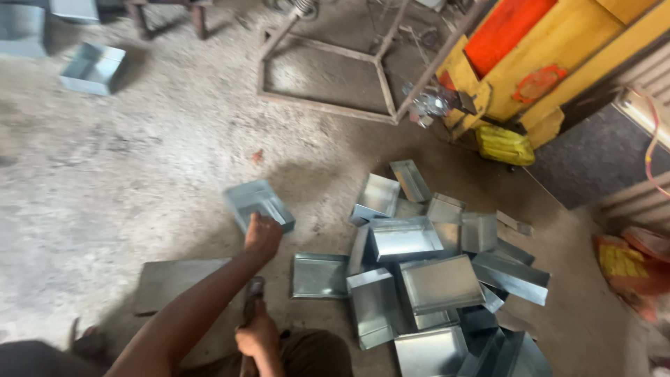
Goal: The person sits on the floor and uses a hammer to shape metal boxes. They place the boxes on a metal block and strike them repeatedly before setting them aside.
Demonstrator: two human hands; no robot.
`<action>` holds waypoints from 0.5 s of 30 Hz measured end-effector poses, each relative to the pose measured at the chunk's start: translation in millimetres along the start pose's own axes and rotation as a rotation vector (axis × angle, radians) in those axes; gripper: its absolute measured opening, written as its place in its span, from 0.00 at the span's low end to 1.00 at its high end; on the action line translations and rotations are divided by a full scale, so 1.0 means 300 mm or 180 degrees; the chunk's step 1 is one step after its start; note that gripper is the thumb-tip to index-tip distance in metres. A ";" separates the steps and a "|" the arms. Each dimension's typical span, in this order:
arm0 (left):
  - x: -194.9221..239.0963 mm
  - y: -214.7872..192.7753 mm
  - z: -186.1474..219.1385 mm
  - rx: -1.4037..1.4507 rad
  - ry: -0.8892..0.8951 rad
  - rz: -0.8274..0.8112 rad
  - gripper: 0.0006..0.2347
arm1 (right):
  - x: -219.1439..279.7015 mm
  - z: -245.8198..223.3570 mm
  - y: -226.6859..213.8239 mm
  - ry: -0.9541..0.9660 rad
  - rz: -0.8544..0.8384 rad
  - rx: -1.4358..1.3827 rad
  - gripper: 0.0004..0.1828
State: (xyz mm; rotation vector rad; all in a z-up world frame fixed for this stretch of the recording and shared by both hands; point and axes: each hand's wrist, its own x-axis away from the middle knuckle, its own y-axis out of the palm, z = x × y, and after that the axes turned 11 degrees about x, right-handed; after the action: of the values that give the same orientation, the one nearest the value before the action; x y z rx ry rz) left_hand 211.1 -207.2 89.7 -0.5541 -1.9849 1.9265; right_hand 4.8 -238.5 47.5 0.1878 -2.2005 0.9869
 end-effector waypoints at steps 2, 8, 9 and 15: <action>0.068 -0.054 -0.011 0.0688 -0.0480 -0.0588 0.07 | -0.042 0.028 0.042 -0.0018 -0.0022 -0.0851 0.47; 0.226 -0.066 -0.175 0.2257 -0.2175 0.0206 0.14 | -0.038 0.048 0.022 -0.0235 -0.0089 -0.1408 0.46; 0.242 -0.063 -0.209 0.2397 -0.2127 0.0151 0.15 | -0.015 0.030 0.017 -0.0218 -0.0053 -0.1183 0.45; 0.265 -0.044 -0.219 0.2299 -0.1367 0.0172 0.19 | 0.124 -0.069 -0.011 -0.0120 0.0157 -0.0356 0.45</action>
State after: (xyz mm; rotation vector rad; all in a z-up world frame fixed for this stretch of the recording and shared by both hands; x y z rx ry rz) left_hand 172.7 -111.5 102.3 0.0038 -1.2959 2.7491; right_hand -10.2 -220.8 83.4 0.1019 -2.2973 0.8905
